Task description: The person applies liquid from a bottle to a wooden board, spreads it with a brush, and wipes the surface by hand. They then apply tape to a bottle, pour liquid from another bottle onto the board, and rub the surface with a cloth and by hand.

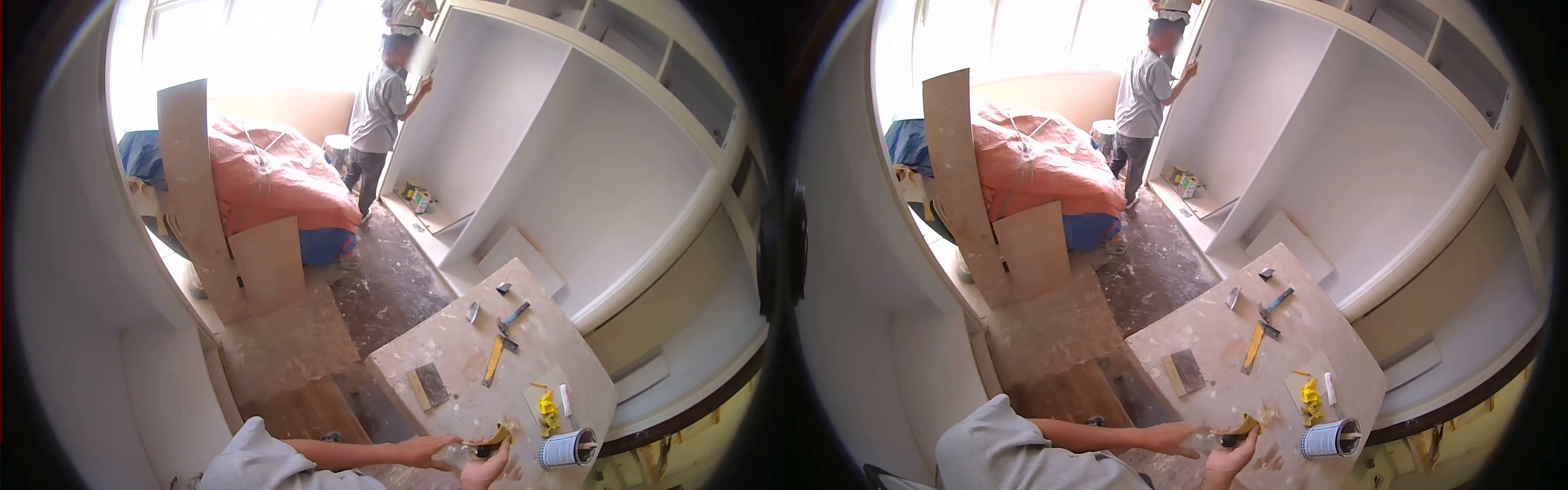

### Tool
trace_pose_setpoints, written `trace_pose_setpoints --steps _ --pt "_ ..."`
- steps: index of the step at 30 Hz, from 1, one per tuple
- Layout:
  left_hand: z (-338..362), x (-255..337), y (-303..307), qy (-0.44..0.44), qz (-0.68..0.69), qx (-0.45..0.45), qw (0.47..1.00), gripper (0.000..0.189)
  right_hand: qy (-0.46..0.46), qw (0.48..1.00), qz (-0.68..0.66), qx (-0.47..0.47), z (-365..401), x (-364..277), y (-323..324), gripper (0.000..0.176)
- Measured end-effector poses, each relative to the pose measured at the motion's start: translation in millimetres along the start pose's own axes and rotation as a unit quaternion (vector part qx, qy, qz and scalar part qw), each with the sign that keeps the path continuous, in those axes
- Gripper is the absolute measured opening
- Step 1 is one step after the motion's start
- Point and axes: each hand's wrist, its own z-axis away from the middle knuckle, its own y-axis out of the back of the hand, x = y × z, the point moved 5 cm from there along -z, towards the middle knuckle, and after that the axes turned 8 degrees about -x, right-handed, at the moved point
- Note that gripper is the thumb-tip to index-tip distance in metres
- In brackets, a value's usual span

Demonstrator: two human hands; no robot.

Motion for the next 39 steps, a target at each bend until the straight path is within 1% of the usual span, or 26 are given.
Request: trace_pose_setpoints --steps 3,6,9,10,11,12,13,15,16,17,18,19,20,21,23,25,26,28,29,30,31,32,34,35,37,39 --pt "9 -11 18 0.006 0.004 0.024 1.0 0.083 -0.173 0.969 -0.171 0.027 -5 7 -26 0.03" --pt "21 -22 32 -0.001 0.023 0.038 0.999 0.083 -0.232 0.943 -0.237 -0.024 -26 44 -12 0.024" --pt "45 -14 54 0.033 0.053 0.098 0.993 0.086 -0.21 0.974 -0.015 -0.079 -43 47 -13 0.018" --pt "55 -12 63 0.049 0.055 0.127 0.989 0.087 -0.217 0.975 0.012 -0.052 -50 58 -14 0.018" --pt "64 -11 69 0.065 0.058 0.155 0.984 0.087 -0.135 0.976 0.131 -0.112 -56 56 -20 0.018" --pt "78 -19 76 0.104 0.054 0.206 0.971 0.089 -0.052 0.954 0.244 -0.169 -55 52 -40 0.021" --pt "90 -30 78 0.144 0.055 0.257 0.954 0.091 0.028 0.908 0.353 -0.222 -54 48 -56 0.026" --pt "110 -26 102 0.121 0.113 0.336 0.927 0.095 -0.014 0.861 0.389 -0.327 -50 62 -76 0.036" --pt "121 -25 114 0.121 0.143 0.383 0.905 0.094 0.061 0.826 0.42 -0.371 -47 71 -94 0.036" --pt "126 -10 136 0.063 0.068 0.421 0.902 0.093 0.136 0.801 0.395 -0.429 -45 99 -94 0.031" --pt "131 -9 149 0.051 0.137 0.456 0.878 0.088 0.073 0.782 0.393 -0.479 -35 101 -112 0.028" --pt "139 -15 158 0.09 0.099 0.479 0.868 0.081 0.005 0.783 0.363 -0.505 -23 110 -126 0.027" --pt "144 -25 164 0.088 0.113 0.494 0.857 0.077 -0.061 0.744 0.377 -0.548 -15 129 -135 0.031" --pt "146 -26 156 0.101 0.153 0.507 0.842 0.075 -0.097 0.766 0.311 -0.555 -3 123 -153 0.024" --pt "157 -30 197 0.1 0.15 0.517 0.837 0.071 -0.056 0.71 0.327 -0.621 9 135 -188 0.032" --pt "171 -43 197 0.121 0.178 0.522 0.825 0.067 -0.105 0.721 0.338 -0.596 24 141 -208 0.045" --pt "181 -51 209 0.132 0.116 0.525 0.833 0.069 -0.11 0.732 0.338 -0.58 23 152 -235 0.053" --pt "201 -65 227 0.128 0.007 0.523 0.843 0.075 -0.097 0.719 0.396 -0.563 26 177 -271 0.059" --pt "210 -73 241 0.108 -0.032 0.515 0.85 0.076 -0.084 0.716 0.421 -0.551 25 196 -291 0.063" --pt "218 -89 253 0.09 -0.051 0.51 0.854 0.075 -0.075 0.681 0.48 -0.548 22 225 -307 0.067" --pt "225 -96 269 0.077 -0.06 0.493 0.864 0.073 0.043 0.644 0.485 -0.59 24 253 -316 0.068" --pt "229 -97 288 0.101 -0.07 0.477 0.87 0.069 0.158 0.596 0.483 -0.621 26 286 -319 0.069" --pt "244 -99 330 0.135 -0.049 0.455 0.879 0.067 0.291 0.543 0.451 -0.646 35 284 -382 0.071" --pt "252 -98 348 0.154 -0.034 0.446 0.881 0.066 0.31 0.548 0.426 -0.65 38 272 -408 0.071" --pt "276 -95 398 0.127 -0.048 0.432 0.892 0.07 0.252 0.623 0.38 -0.636 30 284 -451 0.068" --pt "297 -91 442 0.089 -0.032 0.409 0.908 0.074 0.072 0.745 0.332 -0.573 9 351 -445 0.062"
